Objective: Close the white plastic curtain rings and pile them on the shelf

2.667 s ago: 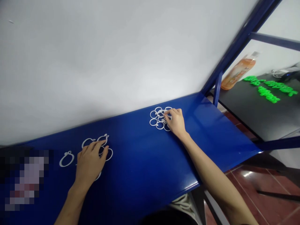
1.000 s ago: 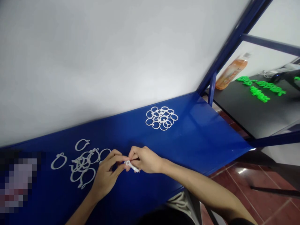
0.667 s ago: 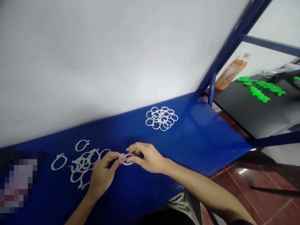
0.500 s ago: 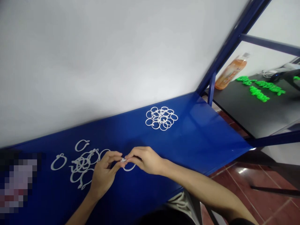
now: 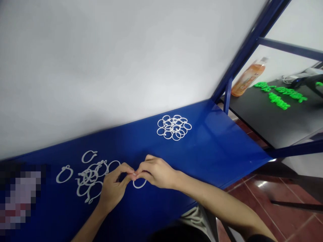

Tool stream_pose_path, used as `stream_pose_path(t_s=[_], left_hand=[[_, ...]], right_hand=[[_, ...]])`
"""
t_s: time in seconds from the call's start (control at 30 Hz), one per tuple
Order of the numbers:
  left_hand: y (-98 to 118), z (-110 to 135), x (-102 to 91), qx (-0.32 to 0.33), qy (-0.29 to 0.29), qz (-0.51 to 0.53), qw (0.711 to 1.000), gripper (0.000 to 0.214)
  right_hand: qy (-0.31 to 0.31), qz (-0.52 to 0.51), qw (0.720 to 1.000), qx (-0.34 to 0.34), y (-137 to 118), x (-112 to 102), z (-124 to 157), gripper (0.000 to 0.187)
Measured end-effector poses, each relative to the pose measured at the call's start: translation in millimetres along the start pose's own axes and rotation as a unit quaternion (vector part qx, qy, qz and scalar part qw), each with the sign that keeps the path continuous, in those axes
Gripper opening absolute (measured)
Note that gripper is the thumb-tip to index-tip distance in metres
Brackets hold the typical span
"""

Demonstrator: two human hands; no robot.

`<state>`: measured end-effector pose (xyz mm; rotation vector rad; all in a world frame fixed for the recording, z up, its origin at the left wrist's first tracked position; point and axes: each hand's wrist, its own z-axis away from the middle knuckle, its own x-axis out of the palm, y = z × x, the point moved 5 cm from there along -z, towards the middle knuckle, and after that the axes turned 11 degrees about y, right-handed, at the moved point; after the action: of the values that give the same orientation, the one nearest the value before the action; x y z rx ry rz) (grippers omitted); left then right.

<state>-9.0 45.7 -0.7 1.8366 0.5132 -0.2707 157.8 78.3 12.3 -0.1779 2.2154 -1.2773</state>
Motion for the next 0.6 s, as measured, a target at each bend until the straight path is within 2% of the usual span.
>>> stream_pose_path(t_s=[0.07,0.17,0.2,0.27,0.33,0.4,0.43,0.5,0.6], left_hand=[[4,-2,-1.8,0.039,0.003,0.004,0.999,0.009],[14,-1,-3.6,0.109,0.006,0.002,0.994,0.007],[17,0,-4.2,0.128,0.007,-0.005,0.992,0.005],[20,-1,-7.4,0.154,0.016,-0.035,0.987,0.012],[17,-5,-14.6,0.161,0.037,-0.089,0.982,0.021],[6,-12,-26.3,0.150,0.070,-0.171,0.971,0.020],[-1,-16,-33.2,0.143,0.086,-0.222,0.961,0.019],[-18,-23,-46.6,0.117,0.103,-0.319,0.935,0.024],[-41,-30,-60.5,0.056,0.073,-0.425,0.900,0.032]], right_hand=[[-0.013,-0.009,0.998,0.055,3,-3,-3,0.010],[-0.045,-0.074,0.987,0.138,4,-8,-2,0.013],[-0.051,-0.083,0.985,0.144,3,-11,-2,0.014],[-0.034,-0.041,0.993,0.107,2,-24,-7,0.010],[0.022,0.054,0.997,0.043,5,-48,-17,0.006],[0.092,0.109,0.989,0.038,21,-80,-28,0.010],[0.131,0.137,0.981,0.043,32,-98,-33,0.012],[0.214,0.246,0.945,0.035,56,-133,-42,0.013],[0.212,0.301,0.929,0.026,89,-161,-50,0.015]])
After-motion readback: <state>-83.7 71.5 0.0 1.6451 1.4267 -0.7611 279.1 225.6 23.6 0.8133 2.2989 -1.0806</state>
